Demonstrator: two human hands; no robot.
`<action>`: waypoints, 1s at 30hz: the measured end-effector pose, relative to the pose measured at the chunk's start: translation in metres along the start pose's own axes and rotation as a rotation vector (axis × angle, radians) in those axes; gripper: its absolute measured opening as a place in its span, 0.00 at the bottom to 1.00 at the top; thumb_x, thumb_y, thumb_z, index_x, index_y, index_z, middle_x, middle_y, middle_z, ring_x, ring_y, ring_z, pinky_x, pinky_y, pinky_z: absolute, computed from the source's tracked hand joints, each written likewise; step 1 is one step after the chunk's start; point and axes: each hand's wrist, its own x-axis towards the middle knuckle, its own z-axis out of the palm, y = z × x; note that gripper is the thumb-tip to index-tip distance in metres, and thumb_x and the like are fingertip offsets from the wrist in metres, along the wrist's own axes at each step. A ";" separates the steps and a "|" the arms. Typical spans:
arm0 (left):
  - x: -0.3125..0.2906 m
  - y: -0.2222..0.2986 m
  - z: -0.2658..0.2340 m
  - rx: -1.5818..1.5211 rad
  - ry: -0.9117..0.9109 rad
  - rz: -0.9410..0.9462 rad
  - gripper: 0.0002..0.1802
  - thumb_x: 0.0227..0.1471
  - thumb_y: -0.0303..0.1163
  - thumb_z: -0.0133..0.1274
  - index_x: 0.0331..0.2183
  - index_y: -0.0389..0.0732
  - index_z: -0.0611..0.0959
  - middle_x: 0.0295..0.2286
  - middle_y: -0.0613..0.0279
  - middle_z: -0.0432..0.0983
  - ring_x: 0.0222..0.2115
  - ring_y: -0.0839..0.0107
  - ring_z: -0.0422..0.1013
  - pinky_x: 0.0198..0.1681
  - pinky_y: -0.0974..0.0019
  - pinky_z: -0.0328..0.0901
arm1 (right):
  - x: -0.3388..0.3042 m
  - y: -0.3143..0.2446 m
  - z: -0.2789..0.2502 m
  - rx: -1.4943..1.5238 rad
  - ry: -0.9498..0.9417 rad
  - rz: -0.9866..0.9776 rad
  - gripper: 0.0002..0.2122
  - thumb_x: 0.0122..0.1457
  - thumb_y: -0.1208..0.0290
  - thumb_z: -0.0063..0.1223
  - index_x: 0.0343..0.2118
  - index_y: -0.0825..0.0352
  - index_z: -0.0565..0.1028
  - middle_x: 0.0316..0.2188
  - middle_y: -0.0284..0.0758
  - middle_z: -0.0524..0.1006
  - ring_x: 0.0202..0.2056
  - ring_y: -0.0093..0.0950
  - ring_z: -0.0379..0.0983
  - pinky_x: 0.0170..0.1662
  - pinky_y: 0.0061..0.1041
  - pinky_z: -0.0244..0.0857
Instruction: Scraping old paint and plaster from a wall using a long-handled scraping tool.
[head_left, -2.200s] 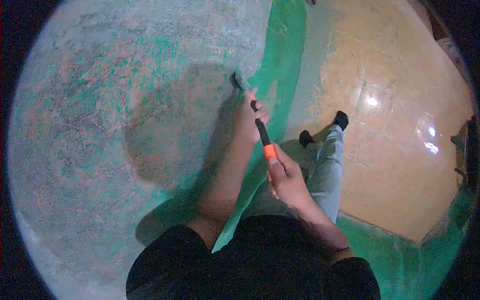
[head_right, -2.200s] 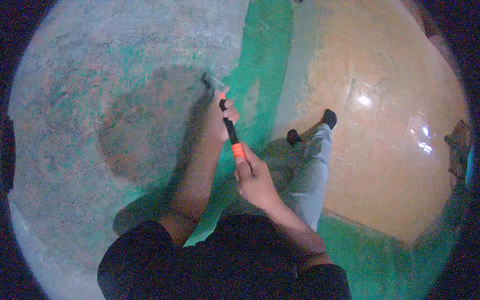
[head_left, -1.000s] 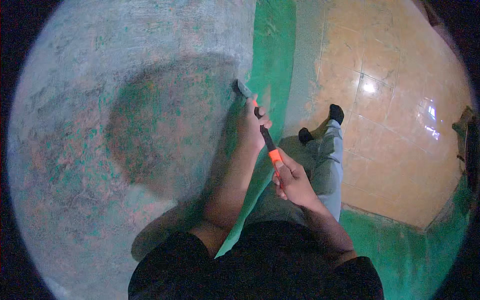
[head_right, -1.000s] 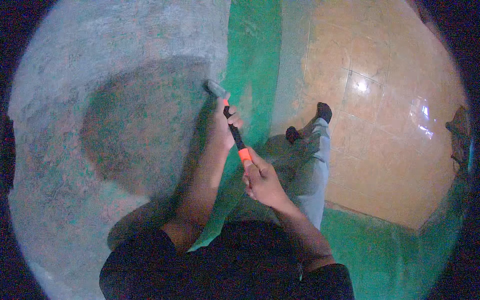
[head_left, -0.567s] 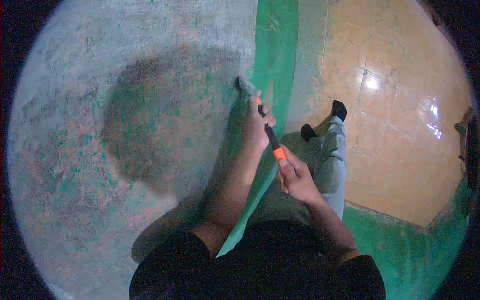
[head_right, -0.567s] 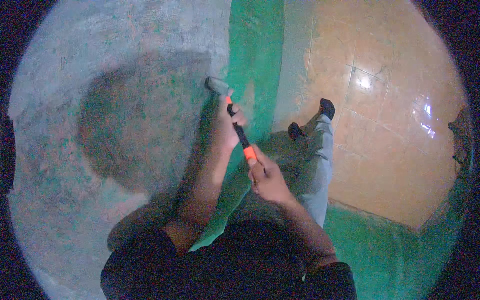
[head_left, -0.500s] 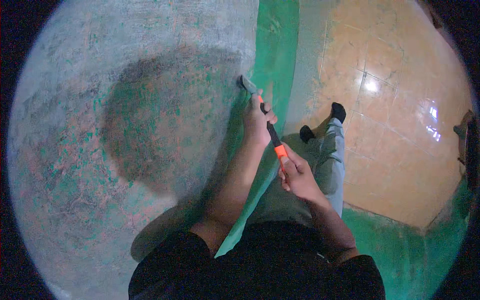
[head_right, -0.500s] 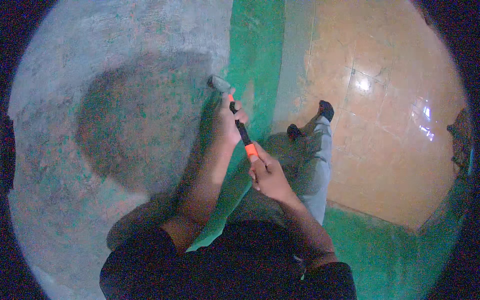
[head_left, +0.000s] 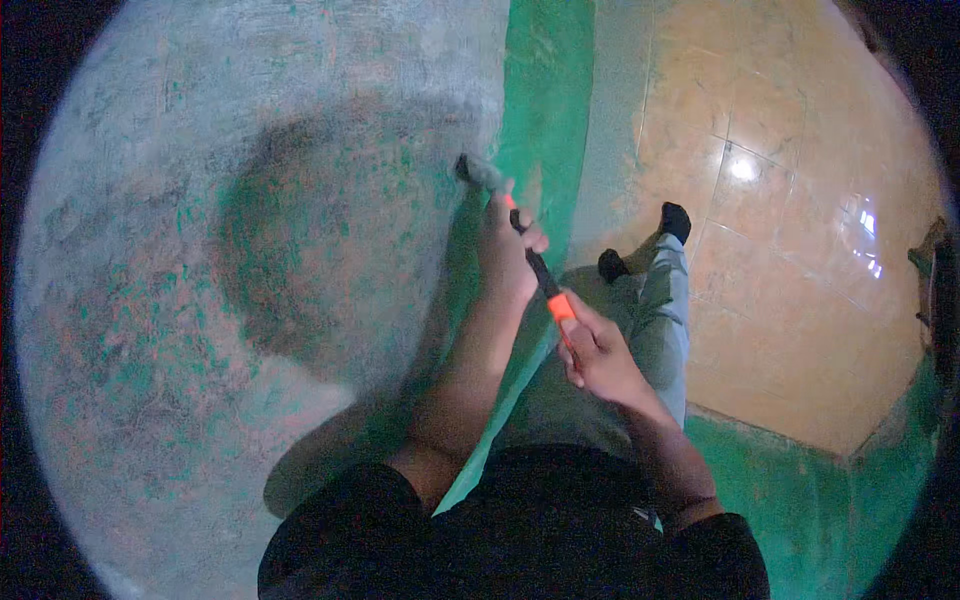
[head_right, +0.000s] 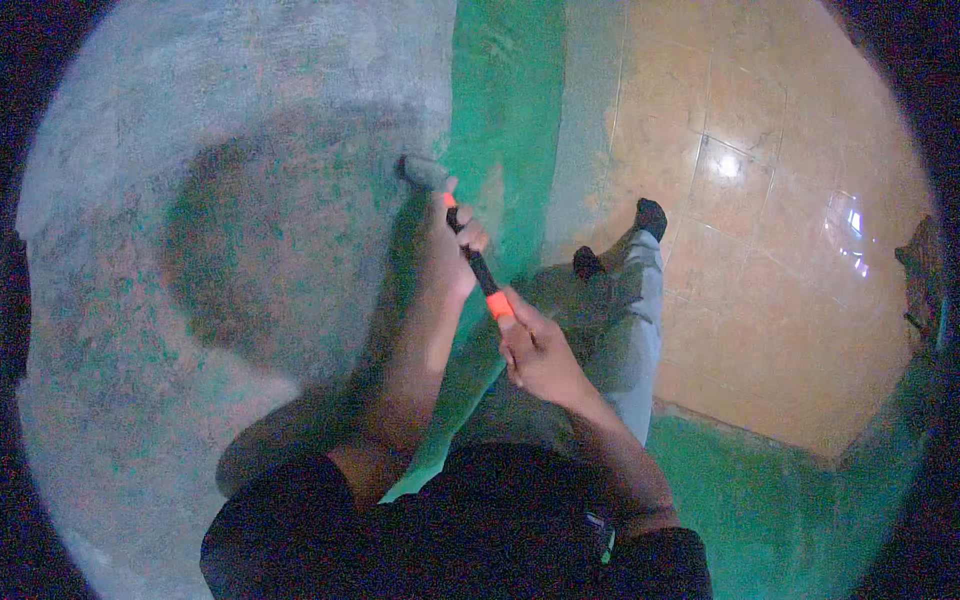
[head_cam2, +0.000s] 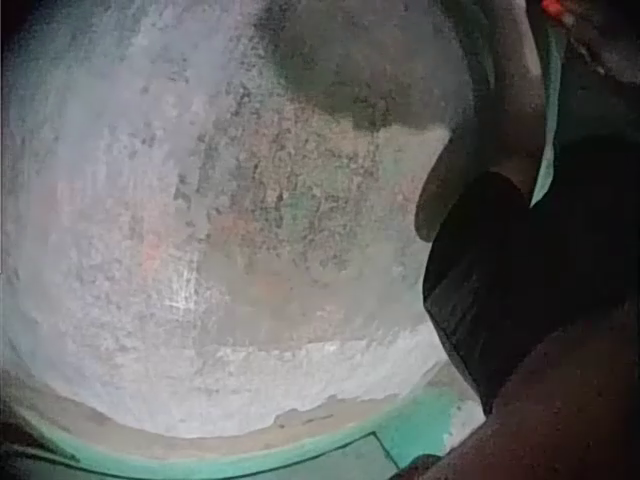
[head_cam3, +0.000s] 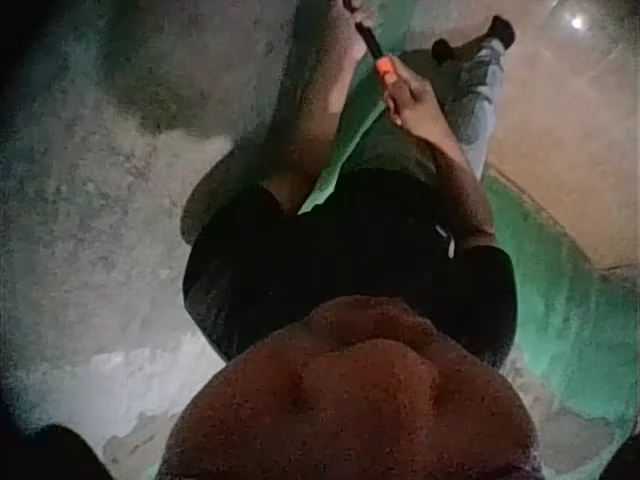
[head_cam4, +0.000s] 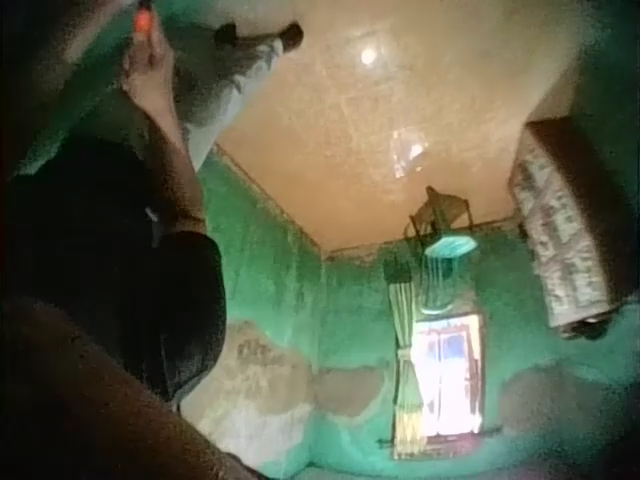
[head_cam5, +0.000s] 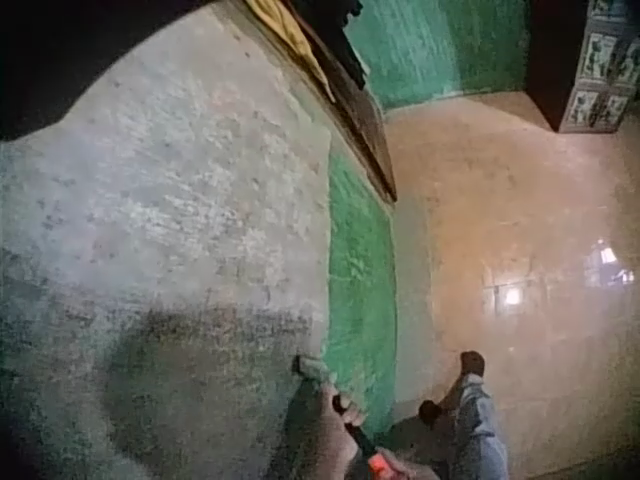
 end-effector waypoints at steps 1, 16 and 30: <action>0.011 -0.004 -0.001 0.009 -0.004 -0.011 0.22 0.64 0.50 0.41 0.52 0.47 0.68 0.22 0.70 0.60 0.17 0.78 0.54 0.21 0.70 0.55 | 0.007 -0.004 -0.001 0.023 0.007 0.024 0.24 0.68 0.62 0.40 0.66 0.56 0.56 0.19 0.27 0.64 0.13 0.16 0.58 0.15 0.18 0.55; 0.014 -0.009 0.009 -0.020 0.077 0.000 0.22 0.63 0.47 0.44 0.53 0.45 0.69 0.21 0.71 0.60 0.17 0.78 0.55 0.21 0.71 0.54 | 0.003 -0.022 -0.019 0.085 -0.047 0.136 0.22 0.69 0.62 0.37 0.65 0.54 0.57 0.19 0.28 0.64 0.11 0.18 0.57 0.14 0.18 0.52; 0.035 -0.018 0.003 -0.028 -0.038 -0.001 0.20 0.62 0.48 0.44 0.50 0.49 0.71 0.23 0.71 0.60 0.18 0.78 0.55 0.22 0.70 0.55 | 0.009 -0.016 -0.018 0.046 -0.031 0.087 0.23 0.69 0.62 0.38 0.66 0.57 0.55 0.19 0.27 0.64 0.12 0.17 0.58 0.14 0.19 0.54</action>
